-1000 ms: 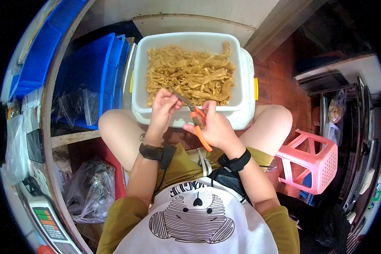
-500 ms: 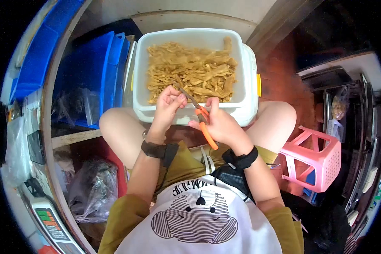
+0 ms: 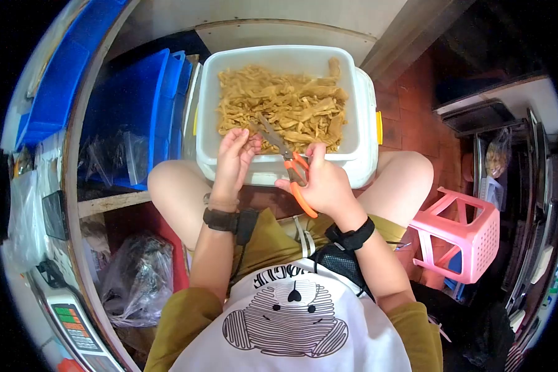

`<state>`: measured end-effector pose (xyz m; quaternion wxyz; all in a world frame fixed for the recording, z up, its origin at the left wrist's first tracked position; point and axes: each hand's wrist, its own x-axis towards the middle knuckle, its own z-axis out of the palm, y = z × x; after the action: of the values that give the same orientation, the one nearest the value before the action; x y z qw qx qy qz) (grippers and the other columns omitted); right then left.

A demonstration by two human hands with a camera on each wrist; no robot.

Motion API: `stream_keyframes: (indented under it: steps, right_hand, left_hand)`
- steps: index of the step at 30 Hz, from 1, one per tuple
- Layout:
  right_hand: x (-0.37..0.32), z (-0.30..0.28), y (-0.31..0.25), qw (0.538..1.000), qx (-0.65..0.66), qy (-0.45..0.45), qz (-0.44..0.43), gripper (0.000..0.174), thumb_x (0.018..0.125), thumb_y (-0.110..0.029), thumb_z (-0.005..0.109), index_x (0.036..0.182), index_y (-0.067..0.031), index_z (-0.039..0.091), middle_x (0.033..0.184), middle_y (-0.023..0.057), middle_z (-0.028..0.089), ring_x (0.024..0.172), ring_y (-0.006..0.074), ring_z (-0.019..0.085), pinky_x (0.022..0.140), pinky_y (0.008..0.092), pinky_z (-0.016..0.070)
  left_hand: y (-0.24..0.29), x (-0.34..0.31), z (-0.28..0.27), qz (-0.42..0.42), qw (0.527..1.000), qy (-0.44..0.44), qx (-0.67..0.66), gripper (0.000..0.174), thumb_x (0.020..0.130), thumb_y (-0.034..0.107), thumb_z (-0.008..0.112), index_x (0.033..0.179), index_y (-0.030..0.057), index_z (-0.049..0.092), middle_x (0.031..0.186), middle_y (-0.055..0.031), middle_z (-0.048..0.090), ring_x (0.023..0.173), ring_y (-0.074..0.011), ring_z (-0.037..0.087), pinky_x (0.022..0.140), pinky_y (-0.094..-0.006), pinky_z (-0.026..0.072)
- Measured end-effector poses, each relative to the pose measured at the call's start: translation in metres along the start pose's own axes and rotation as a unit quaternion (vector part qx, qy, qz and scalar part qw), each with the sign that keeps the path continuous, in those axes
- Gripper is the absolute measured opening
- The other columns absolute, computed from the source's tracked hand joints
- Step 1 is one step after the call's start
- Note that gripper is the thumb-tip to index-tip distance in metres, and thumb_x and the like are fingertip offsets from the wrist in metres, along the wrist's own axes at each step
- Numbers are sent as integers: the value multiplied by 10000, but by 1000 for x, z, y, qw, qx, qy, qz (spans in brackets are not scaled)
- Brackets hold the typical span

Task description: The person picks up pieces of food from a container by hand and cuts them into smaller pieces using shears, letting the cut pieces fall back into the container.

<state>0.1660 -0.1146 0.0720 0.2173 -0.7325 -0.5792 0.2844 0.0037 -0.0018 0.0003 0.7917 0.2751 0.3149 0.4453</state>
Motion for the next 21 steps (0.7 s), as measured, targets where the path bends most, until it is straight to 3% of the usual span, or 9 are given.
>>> stream_keyframes:
  steps: [5,7,17,21]
  right_hand:
    - [0,6,3,1000,-7,-4,-1,748,702,-550,735,1049,-10,351,809,174,665,709,362,655,621,400,510]
    - [1,6,3,1000,-16,-9,2,749,700,-557,732,1046,-9,357,805,176,663,710,363,655,620,400,510]
    - [2,9,6,999,-2,-36,14,756,710,-568,718,1063,-13,346,787,205,648,716,391,646,627,425,507]
    - [3,9,4,998,-15,-52,31,749,728,-571,701,1068,-13,335,777,210,640,718,401,641,629,428,505]
  left_hand:
    - [-6,-2,0,16,1000,-6,-16,76,931,113,565,929,68,504,868,-54,615,771,-137,609,726,-285,508]
    - [-9,-2,0,41,999,-31,6,27,932,101,556,926,79,541,907,-8,594,847,-135,594,764,-301,506]
    - [-20,-3,3,66,998,6,-15,22,927,77,556,911,62,558,898,-29,606,838,-132,598,776,-289,501]
    - [-23,-5,8,82,996,20,35,18,911,58,577,901,45,570,864,-40,618,793,-124,596,753,-272,491]
